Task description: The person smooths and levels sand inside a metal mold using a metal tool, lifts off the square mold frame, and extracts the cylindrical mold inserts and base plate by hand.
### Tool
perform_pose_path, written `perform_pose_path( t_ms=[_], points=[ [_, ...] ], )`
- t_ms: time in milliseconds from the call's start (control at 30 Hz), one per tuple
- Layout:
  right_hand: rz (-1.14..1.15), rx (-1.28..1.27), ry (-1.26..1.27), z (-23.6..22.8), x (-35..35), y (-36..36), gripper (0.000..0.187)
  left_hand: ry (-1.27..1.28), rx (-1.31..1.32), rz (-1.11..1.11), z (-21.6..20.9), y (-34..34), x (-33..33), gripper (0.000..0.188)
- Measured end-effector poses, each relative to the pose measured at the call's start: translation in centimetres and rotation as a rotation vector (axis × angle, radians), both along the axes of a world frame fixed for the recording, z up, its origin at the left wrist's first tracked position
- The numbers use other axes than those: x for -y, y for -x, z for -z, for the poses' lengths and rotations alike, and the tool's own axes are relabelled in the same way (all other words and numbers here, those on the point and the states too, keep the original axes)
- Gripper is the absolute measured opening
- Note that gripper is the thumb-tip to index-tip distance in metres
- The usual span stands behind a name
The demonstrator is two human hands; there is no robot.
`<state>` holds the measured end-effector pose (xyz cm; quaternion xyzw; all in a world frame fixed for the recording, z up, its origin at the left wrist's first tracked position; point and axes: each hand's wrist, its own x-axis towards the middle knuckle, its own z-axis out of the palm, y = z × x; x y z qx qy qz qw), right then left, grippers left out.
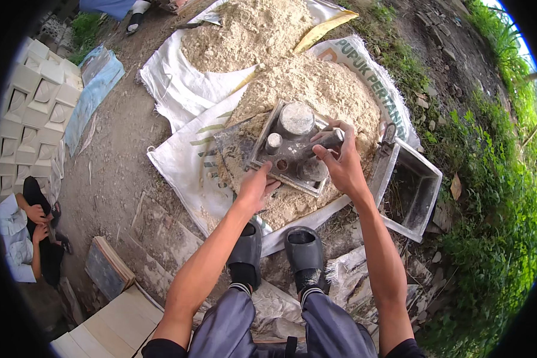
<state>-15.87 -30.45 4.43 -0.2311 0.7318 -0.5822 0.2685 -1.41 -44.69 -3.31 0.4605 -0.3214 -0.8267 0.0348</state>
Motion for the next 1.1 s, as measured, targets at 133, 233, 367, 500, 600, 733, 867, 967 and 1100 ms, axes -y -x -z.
perform_pose_path(
  t_ms=[133, 233, 367, 500, 600, 733, 867, 967, 1100],
  points=[
    [0.064, 0.056, 0.078, 1.3, -1.8, -1.1, 0.05, 0.32, 0.196, 0.486, -3.4, -1.1, -0.3, 0.033],
    [0.123, 0.187, 0.059, 0.6, -2.3, -2.2, 0.051, 0.478, 0.107, 0.489, -4.8, -1.0, 1.2, 0.026],
    [0.059, 0.157, 0.004, 0.4, -2.4, -5.0, 0.048, 1.344, 0.204, 0.537, -1.5, -1.0, 3.4, 0.03],
    [-0.246, 0.02, -0.352, -0.1, -1.4, -8.0, 0.042, 1.038, 0.1, 0.575, 0.3, -1.3, 4.0, 0.034],
    [-0.196, 0.171, -0.352, 3.5, -0.6, -9.8, 0.037, 1.052, 0.077, 0.538, 0.3, -1.5, 2.8, 0.033],
    [-0.149, 0.404, -0.341, 6.9, -0.9, -11.3, 0.033, 1.109, 0.063, 0.478, 0.5, -1.7, 2.5, 0.029],
    [-0.052, 0.763, -0.341, 7.8, -1.1, -12.0, 0.034, 1.173, 0.08, 0.493, 1.3, -2.4, 2.6, 0.029],
    [-0.075, 0.818, -0.347, 8.7, -1.9, -12.2, 0.032, 1.607, 0.05, 0.525, 1.4, -2.4, 1.9, 0.033],
    [-0.021, 0.947, -0.28, 9.0, -3.2, -12.3, 0.031, 1.62, 0.045, 0.516, 1.7, -1.8, 1.2, 0.036]
  ],
)
